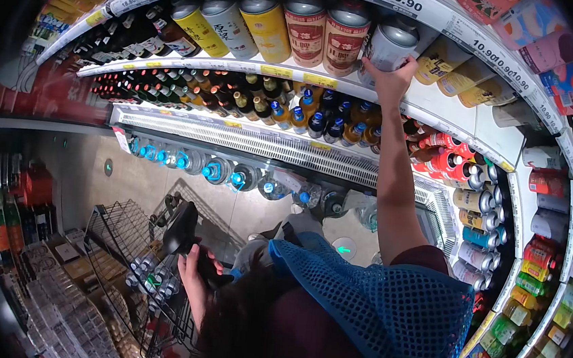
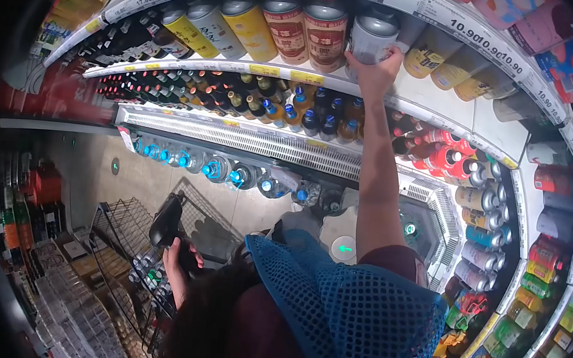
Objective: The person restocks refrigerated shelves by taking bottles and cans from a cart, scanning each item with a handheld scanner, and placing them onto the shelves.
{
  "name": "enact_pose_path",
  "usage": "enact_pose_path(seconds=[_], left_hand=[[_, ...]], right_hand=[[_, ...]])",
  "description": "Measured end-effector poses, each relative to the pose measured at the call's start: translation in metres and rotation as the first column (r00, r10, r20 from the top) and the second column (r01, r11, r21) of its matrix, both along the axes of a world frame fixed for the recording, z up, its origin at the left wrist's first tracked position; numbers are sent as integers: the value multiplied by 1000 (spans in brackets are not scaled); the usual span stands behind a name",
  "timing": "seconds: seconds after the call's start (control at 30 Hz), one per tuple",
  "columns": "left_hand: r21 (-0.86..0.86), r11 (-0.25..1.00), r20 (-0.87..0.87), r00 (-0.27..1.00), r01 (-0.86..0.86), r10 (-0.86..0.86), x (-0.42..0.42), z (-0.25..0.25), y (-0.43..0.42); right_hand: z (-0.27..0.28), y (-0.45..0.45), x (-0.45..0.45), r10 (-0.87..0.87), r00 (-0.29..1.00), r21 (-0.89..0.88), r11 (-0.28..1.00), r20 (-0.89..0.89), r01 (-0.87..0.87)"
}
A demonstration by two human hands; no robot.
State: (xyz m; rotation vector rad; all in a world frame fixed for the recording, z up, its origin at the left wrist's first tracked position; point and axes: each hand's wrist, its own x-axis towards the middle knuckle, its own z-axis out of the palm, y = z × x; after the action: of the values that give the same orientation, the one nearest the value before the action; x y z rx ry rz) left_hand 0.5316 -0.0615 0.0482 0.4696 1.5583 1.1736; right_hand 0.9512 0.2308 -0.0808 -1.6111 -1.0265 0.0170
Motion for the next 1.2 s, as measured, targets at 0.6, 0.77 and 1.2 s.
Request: enact_pose_path(seconds=[0.6, 0.77, 1.2], left_hand=[[8, 1000, 43, 999, 20, -20, -7, -8, 6], [12, 999, 44, 998, 34, -35, -9, -9, 7], [3, 999, 15, 999, 49, -49, -16, -9, 12]], right_hand=[[20, -4, 20, 259, 966, -228, 941, 8, -251], [18, -1, 24, 233, 960, -267, 946, 157, -186], [11, -3, 36, 514, 825, -69, 838, -236, -542]])
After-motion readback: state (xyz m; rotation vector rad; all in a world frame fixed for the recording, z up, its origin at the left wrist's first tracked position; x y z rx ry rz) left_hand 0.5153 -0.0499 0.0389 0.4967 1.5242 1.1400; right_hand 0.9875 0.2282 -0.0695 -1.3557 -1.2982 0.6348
